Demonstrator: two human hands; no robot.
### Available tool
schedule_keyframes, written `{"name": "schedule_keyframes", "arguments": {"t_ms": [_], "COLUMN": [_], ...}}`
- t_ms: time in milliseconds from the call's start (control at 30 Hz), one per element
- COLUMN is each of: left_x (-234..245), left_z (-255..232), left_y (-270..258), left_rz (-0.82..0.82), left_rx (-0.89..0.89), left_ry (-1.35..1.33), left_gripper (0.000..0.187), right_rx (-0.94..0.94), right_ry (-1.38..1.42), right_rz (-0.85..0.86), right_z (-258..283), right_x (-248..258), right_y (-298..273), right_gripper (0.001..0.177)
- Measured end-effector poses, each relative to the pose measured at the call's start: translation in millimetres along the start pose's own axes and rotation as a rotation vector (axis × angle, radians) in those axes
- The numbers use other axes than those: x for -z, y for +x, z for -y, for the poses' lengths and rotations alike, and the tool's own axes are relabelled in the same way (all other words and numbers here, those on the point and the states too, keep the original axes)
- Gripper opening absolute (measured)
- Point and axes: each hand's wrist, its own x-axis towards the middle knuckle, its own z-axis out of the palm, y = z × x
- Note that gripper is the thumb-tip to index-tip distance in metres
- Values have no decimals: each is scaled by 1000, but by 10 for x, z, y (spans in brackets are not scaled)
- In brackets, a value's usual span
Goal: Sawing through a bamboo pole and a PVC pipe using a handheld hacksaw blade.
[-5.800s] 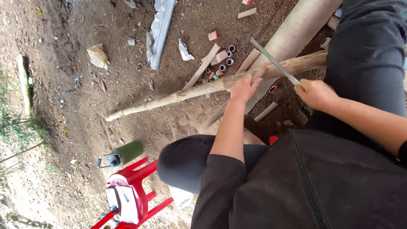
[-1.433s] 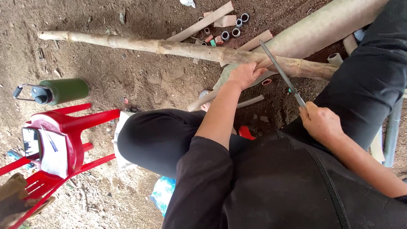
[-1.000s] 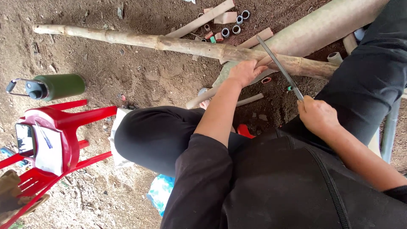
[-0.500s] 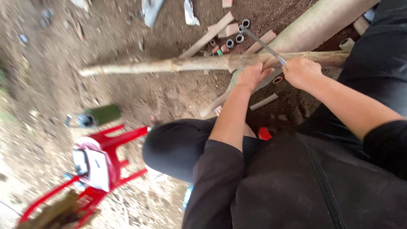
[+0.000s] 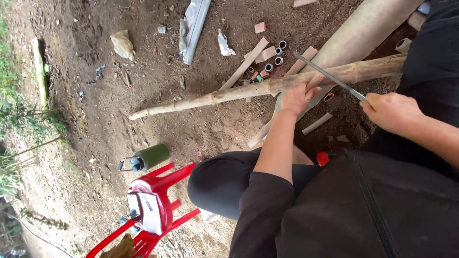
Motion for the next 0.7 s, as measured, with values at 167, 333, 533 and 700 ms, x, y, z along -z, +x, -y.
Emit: {"name": "schedule_keyframes", "arguments": {"t_ms": [167,333,533,700], "left_x": [93,-1,46,114], "left_z": [-41,5,-16,-90], "left_y": [-60,-19,-47,-107], "left_rz": [-15,-2,-32,-49], "left_rx": [-16,17,-20,-4], "left_ry": [-87,-69,-74,-21], "left_gripper": [97,89,92,76], "right_rx": [55,78,40,84], "right_ry": [-62,-64,-101,-75], "right_rz": [-108,-114,0,124], "right_z": [-47,20,28,326], "right_x": [-150,-5,51,213], "right_y": [-70,-154,-269,149], "right_gripper": [31,31,35,27]}}
